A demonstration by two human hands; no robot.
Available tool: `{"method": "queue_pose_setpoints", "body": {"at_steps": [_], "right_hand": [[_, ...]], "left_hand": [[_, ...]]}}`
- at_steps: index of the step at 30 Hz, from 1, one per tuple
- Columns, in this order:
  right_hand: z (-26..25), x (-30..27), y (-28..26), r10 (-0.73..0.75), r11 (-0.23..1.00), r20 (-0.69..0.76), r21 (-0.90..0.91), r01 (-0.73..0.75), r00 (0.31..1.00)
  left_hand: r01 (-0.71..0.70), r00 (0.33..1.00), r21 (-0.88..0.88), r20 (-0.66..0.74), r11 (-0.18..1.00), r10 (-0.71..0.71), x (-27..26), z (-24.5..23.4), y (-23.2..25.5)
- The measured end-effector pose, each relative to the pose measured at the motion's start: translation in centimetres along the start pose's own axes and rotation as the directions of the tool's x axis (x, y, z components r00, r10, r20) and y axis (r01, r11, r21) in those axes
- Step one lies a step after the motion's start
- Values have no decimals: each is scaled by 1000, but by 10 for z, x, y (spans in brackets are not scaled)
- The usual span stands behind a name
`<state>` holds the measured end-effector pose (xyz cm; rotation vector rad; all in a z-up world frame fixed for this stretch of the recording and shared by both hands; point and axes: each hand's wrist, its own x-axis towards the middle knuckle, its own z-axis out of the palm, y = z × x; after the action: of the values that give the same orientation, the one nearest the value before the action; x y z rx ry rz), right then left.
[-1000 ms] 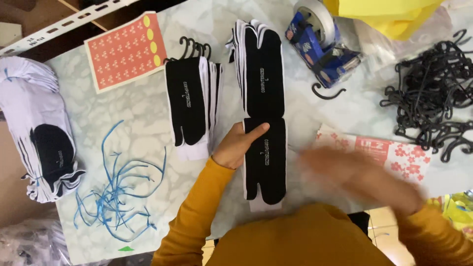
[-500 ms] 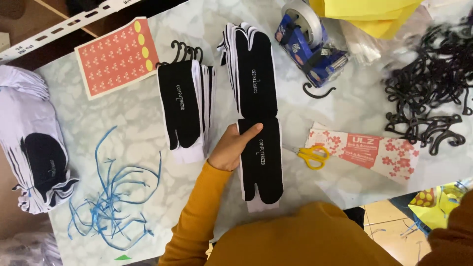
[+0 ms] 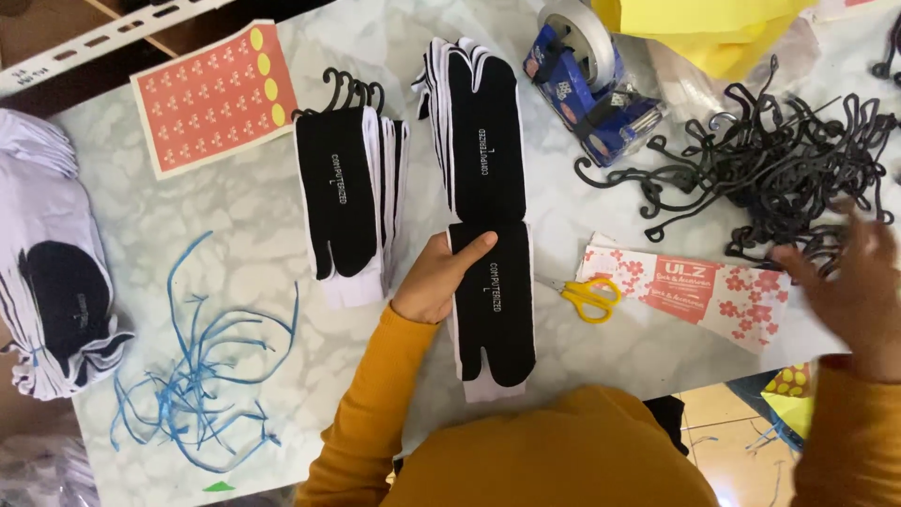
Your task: Packaging socks by attaching hangers, applying stickers, and wrapping them with paper bands
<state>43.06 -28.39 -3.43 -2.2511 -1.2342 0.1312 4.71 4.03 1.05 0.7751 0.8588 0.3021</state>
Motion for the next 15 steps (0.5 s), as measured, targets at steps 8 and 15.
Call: {"method": "queue_pose_setpoints", "body": {"at_steps": [8, 15], "right_hand": [[40, 52, -21, -33, 971, 119, -230, 60, 992], [31, 82, 106, 55, 961, 199, 255, -106, 978]], "left_hand": [[-6, 1000, 58, 7, 998, 6, -7, 4, 7], [-10, 1000, 37, 8, 999, 9, -3, 1, 6]]}}
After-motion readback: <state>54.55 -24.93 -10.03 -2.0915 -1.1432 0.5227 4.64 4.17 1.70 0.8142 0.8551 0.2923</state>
